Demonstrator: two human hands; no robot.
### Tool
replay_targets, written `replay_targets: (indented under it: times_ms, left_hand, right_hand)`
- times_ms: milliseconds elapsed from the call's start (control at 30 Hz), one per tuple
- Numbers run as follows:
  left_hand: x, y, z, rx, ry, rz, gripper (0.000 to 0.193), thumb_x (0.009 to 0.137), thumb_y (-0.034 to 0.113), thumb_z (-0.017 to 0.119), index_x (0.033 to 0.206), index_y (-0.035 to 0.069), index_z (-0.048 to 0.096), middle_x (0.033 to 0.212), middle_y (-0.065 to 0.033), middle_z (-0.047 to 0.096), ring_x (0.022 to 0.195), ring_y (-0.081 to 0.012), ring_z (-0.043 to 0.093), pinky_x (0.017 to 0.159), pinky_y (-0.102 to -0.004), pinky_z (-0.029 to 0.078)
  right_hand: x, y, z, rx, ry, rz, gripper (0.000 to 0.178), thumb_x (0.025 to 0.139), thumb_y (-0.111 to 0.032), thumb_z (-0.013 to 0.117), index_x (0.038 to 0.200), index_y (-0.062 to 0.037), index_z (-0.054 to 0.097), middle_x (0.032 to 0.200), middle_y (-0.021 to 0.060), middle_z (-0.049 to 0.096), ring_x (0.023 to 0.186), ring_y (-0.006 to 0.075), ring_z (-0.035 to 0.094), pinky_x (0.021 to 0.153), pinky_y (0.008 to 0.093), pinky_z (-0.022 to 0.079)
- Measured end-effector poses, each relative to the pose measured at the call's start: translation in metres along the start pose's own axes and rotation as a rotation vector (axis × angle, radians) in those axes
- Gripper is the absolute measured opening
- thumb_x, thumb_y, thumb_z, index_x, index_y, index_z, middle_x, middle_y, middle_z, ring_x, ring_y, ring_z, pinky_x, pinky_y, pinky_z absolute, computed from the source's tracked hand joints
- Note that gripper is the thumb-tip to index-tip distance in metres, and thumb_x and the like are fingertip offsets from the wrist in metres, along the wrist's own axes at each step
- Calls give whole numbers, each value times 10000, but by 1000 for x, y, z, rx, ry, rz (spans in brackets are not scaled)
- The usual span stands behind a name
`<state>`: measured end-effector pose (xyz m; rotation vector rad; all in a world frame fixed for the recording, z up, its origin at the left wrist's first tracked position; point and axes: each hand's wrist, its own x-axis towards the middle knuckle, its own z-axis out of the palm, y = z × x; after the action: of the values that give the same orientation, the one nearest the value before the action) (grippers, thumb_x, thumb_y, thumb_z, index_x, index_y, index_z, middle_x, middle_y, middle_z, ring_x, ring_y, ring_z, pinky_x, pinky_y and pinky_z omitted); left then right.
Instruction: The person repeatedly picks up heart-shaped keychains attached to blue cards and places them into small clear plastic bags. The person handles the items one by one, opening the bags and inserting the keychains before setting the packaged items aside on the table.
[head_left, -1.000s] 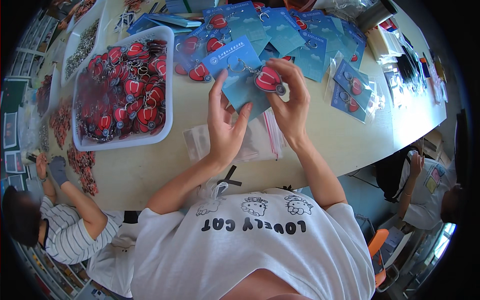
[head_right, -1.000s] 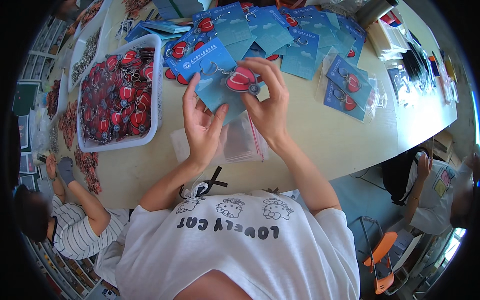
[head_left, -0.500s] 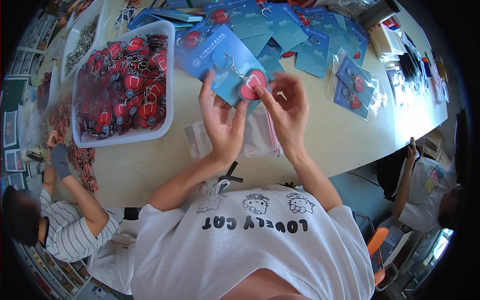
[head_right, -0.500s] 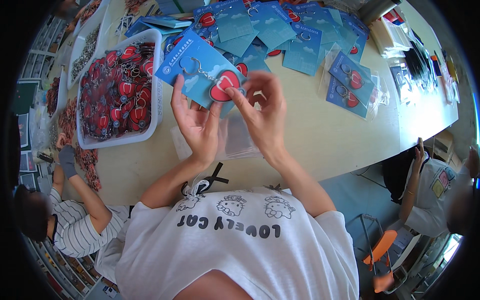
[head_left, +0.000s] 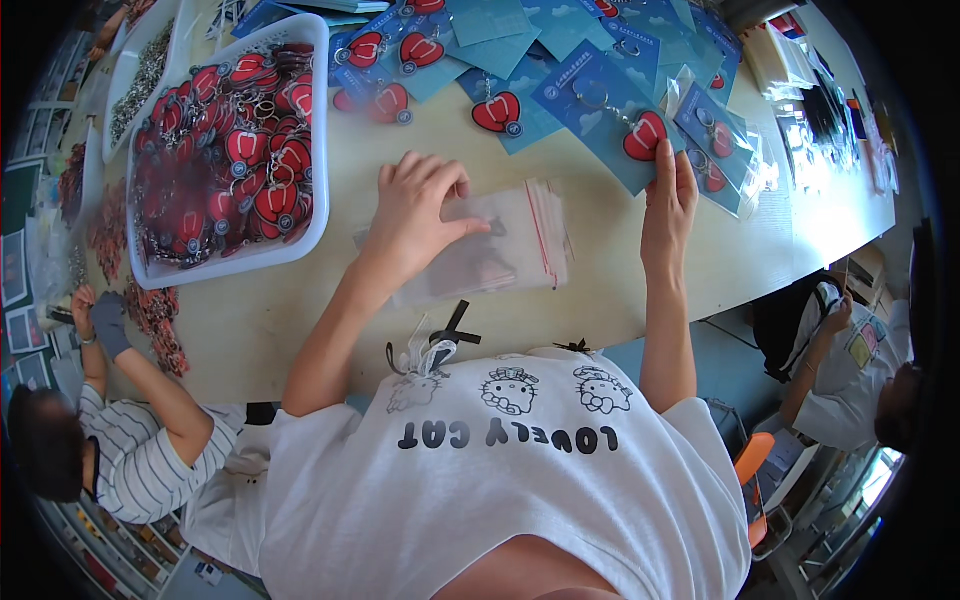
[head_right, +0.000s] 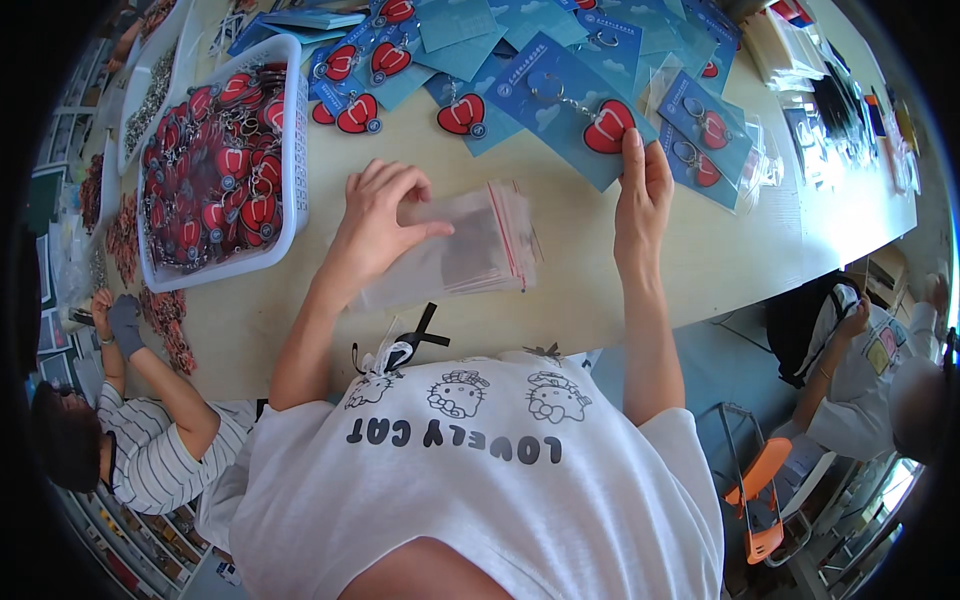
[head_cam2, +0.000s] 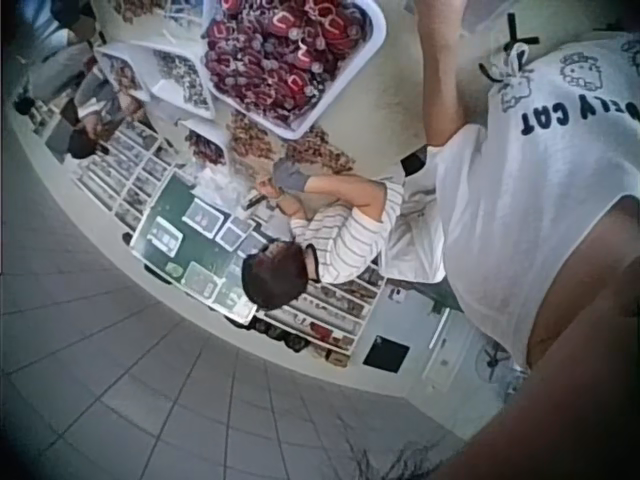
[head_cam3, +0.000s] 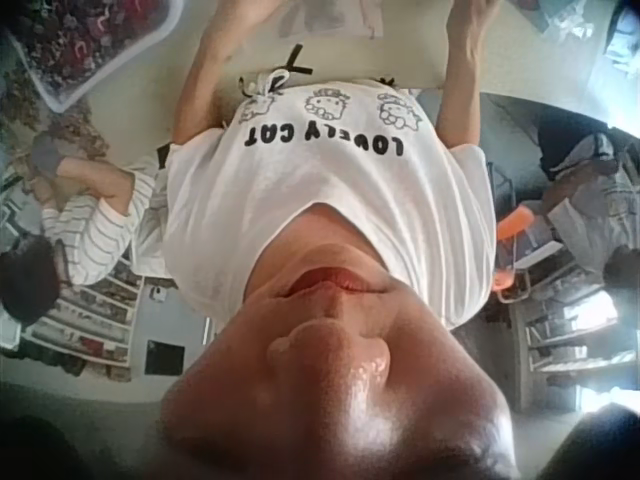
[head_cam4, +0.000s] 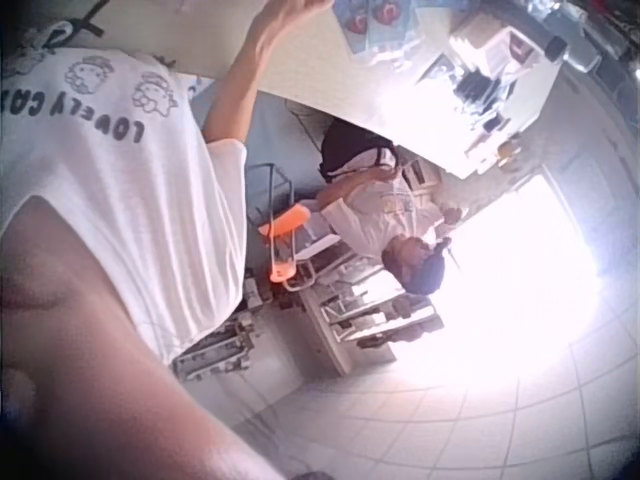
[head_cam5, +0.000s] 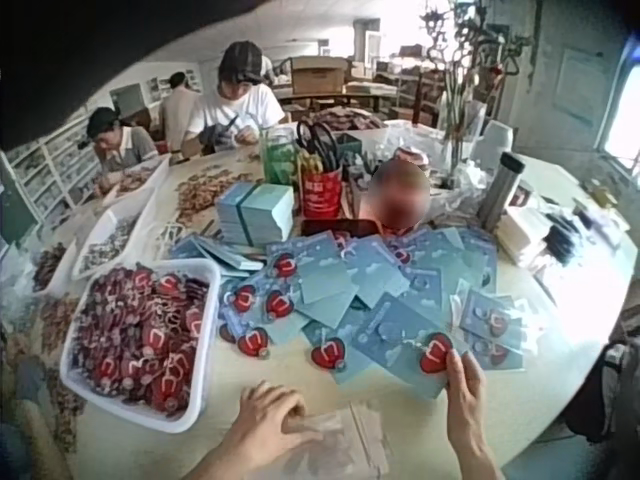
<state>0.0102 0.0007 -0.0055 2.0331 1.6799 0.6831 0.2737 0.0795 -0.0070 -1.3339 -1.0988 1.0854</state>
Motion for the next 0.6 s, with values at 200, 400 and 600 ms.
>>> replay_targets:
  times_ms: [200, 400, 600]
  left_hand:
    - [7, 0, -6, -283, 14, -4, 227, 694, 80, 784, 740, 3, 575, 680, -38, 548, 690, -188, 518, 683, -298, 404]
    - [4, -4, -13, -421, -65, -119, 171, 744, 37, 747, 908, 7, 706, 702, -43, 569, 635, -100, 490, 592, -277, 412]
    - [4, 0, -19, -472, -76, -185, 250, 779, 2, 713, 1026, 44, 711, 758, -19, 620, 632, -46, 485, 585, -229, 424]
  right_hand:
    - [-8, 11, -9, -100, -12, 56, 323, 980, -305, 543, 747, -85, 496, 709, -87, 351, 669, 25, 257, 568, 212, 215]
    - [-3, 5, -28, -78, -186, -11, 276, 987, -271, 532, 794, -77, 498, 729, -82, 361, 682, 24, 270, 581, 201, 231]
    - [9, 8, -42, -255, -268, -37, 255, 988, -261, 532, 821, -69, 512, 720, -88, 371, 672, 17, 280, 572, 194, 222]
